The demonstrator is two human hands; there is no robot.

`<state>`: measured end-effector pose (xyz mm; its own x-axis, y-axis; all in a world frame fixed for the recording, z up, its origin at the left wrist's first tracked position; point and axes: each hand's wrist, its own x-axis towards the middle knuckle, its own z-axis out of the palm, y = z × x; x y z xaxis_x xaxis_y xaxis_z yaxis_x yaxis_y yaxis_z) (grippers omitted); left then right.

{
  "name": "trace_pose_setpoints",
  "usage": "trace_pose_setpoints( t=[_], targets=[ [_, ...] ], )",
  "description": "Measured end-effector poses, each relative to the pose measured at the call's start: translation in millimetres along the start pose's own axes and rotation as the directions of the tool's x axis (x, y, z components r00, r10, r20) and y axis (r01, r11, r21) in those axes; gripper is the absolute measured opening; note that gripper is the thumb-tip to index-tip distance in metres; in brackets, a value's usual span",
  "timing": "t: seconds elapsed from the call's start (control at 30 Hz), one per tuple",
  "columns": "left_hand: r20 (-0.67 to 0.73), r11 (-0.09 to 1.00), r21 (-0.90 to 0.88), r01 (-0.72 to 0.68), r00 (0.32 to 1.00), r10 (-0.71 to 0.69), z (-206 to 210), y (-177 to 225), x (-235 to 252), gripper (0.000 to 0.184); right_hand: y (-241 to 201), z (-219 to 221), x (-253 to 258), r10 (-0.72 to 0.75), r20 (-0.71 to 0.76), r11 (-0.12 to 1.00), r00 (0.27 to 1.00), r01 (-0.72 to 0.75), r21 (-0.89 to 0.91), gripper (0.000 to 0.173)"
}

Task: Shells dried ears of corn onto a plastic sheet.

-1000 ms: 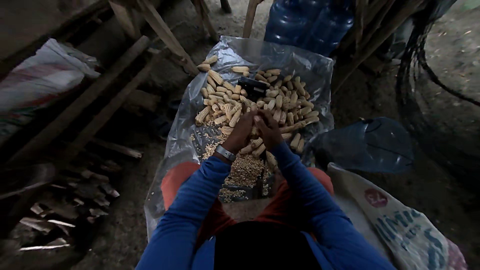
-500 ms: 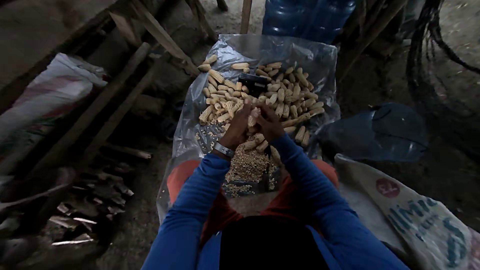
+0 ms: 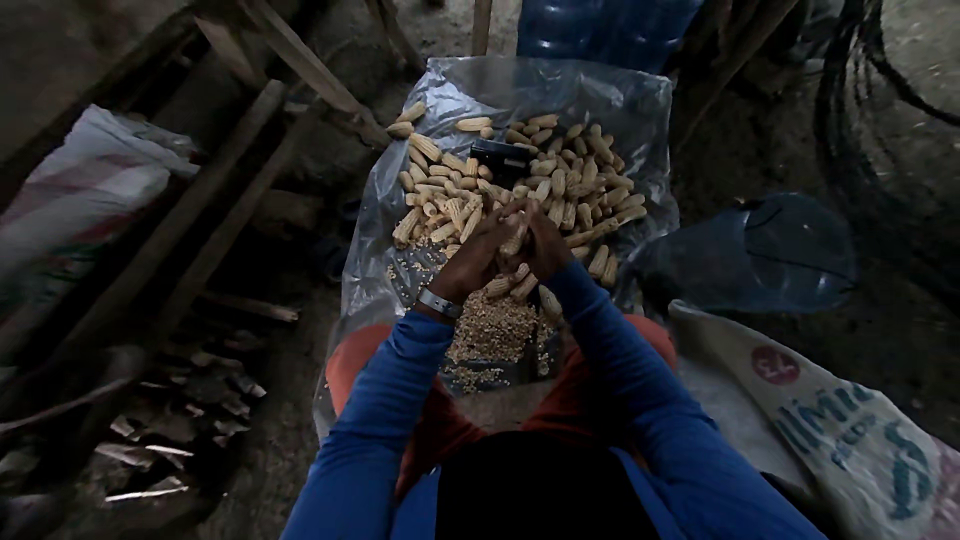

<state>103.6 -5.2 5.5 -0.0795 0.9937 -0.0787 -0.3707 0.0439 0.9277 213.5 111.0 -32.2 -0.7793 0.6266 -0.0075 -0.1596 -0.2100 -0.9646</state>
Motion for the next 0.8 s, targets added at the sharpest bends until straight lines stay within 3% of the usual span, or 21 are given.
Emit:
trace_pose_setpoints(
  t=[0.07, 0.13, 0.23, 0.3, 0.37, 0.43, 0.5, 0.6, 0.67, 0.8],
  targets=[
    [-0.042, 0.999, -0.033, -0.013, 0.999, 0.011, 3.3, 7.1, -2.3, 0.029, -8.0, -6.3, -3.1, -0.014, 0.192, 0.999, 0.981, 0.005, 0.043, 0.046],
    [-0.117, 1.000, 0.005, 0.013, 0.993, -0.012, 5.7, 8.8, -1.6, 0.029, -11.3, -4.6, -6.0, -0.022, 0.239, 0.998, 0.971, 0.009, 0.058, 0.037],
    [-0.282, 0.997, 0.049, 0.062, 0.958, -0.046, -1.6, -11.1, 21.4, 0.039, -7.3, 7.5, -8.1, -0.002, 0.120, 0.997, 0.993, 0.011, -0.076, 0.032],
    [-0.328, 0.994, 0.031, 0.104, 0.940, -0.088, -2.5, -19.7, 27.1, 0.057, -0.1, 13.7, -6.3, -0.021, 0.014, 0.988, 1.000, 0.023, -0.154, 0.027],
    [-0.334, 0.987, -0.023, 0.161, 0.929, -0.159, -2.2, -21.5, 27.8, 0.076, 5.9, 18.7, -2.5, -0.027, -0.084, 0.981, 0.996, 0.010, -0.196, 0.023],
    [-0.305, 0.981, -0.048, 0.187, 0.932, -0.193, -2.9, -22.3, 27.9, 0.083, 8.4, 20.8, 0.3, 0.014, -0.152, 0.982, 0.988, -0.043, -0.185, 0.021],
    [-0.300, 0.980, -0.051, 0.191, 0.933, -0.198, -2.5, -18.7, 28.5, 0.085, 8.2, 18.3, 2.4, 0.047, -0.129, 0.987, 0.990, -0.066, -0.145, 0.025],
    [-0.315, 0.983, -0.010, 0.183, 0.932, -0.177, -0.2, -2.5, 19.4, 0.087, 5.1, 9.7, 2.5, 0.010, 0.081, 0.998, 0.997, -0.004, -0.070, 0.037],
    [-0.255, 0.992, -0.035, 0.119, 0.959, -0.124, -10.7, -8.2, 16.3, 0.091, 2.2, 7.8, 0.7, -0.013, 0.147, 0.998, 0.989, 0.023, -0.064, 0.039],
    [-0.283, 0.985, 0.067, 0.162, 0.949, -0.137, 9.7, 8.7, 1.5, 0.080, 4.5, 13.5, -1.1, -0.085, 0.010, 0.980, 0.996, 0.086, -0.180, 0.024]
  ],
)
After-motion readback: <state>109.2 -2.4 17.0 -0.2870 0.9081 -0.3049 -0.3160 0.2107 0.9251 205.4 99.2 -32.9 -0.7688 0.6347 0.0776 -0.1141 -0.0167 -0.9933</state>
